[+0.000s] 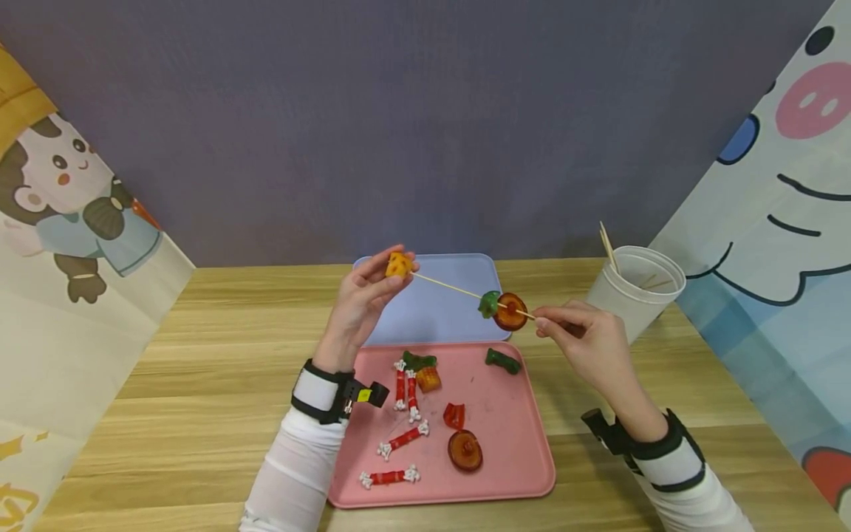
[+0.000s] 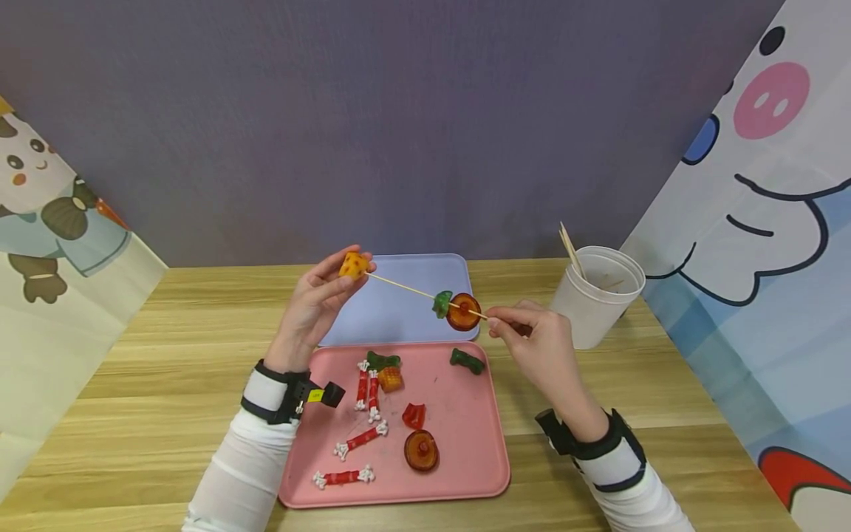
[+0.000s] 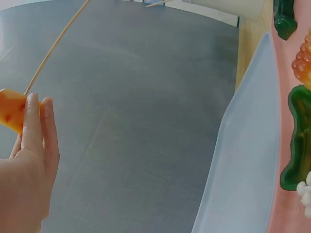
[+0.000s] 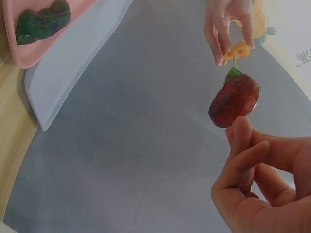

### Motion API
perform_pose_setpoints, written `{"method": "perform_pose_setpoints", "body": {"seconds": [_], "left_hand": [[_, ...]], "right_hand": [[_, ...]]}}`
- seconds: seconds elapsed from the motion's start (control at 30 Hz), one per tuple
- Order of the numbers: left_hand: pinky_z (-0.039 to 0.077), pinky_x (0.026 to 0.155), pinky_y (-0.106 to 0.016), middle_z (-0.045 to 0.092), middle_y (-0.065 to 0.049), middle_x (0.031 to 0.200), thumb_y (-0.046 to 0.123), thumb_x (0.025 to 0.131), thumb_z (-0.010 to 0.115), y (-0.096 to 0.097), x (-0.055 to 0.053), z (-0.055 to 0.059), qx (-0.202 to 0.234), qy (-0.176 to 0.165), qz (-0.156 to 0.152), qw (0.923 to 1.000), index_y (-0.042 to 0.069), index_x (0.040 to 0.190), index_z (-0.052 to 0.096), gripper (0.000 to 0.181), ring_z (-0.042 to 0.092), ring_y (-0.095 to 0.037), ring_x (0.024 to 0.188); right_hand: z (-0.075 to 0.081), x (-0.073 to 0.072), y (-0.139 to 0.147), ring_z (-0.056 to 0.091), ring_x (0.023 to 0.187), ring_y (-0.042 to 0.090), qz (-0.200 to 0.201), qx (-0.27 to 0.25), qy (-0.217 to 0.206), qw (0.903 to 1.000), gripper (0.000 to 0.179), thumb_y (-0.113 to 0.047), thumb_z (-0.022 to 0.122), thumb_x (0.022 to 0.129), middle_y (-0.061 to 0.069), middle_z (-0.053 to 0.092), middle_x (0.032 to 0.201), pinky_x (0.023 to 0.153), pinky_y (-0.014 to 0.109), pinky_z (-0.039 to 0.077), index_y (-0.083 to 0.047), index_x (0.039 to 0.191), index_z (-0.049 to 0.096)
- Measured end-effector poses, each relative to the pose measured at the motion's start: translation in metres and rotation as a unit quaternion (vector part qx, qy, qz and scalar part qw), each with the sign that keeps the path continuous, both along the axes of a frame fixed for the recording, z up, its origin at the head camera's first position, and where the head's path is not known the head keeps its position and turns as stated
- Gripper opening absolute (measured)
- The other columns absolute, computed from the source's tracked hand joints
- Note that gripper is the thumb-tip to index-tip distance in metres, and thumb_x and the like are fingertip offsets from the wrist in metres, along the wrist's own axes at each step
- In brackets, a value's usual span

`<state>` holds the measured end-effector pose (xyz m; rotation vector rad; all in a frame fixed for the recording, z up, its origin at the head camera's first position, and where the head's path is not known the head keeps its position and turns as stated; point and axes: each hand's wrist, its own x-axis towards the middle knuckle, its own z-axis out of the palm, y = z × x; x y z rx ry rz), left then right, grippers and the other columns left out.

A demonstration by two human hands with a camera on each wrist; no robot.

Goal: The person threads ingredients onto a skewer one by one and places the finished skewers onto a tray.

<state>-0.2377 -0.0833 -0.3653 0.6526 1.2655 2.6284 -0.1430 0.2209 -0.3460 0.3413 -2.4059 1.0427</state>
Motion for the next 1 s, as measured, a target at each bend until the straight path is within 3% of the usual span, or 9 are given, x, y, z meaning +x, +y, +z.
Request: {"method": "perform_pose_setpoints", "body": {"seconds": [0.33, 1.0], "left_hand": [[0.045, 0.097, -0.032, 0.065, -0.012, 0.112, -0.001, 0.085, 0.059, 0.01, 0.004, -0.002, 0.007, -0.008, 0.003, 0.9999, -0.005, 0.123, 0.055, 0.038, 0.059, -0.026, 0.106], [0.048, 0.092, -0.026, 0.059, -0.008, 0.119, -0.008, 0.084, 0.055, 0.02, 0.009, -0.007, -0.013, -0.007, -0.022, 0.9997, -0.003, 0.127, 0.053, 0.043, 0.055, -0.022, 0.109]], "right_hand": [[-0.003, 0.0, -0.003, 0.059, 0.061, 0.011, 0.014, -0.015, -0.017, 0.9997, 0.012, -0.011, 0.071, 0.077, 0.002, 0.066, 0.071, 0.047, 0.014, 0.043, -0.009, 0.089, 0.074], [-0.005, 0.0, -0.005, 0.058, 0.059, 0.009, 0.02, -0.019, -0.012, 0.9996, 0.012, -0.008, 0.072, 0.076, 0.002, 0.066, 0.07, 0.044, 0.015, 0.042, -0.008, 0.088, 0.074]]}}
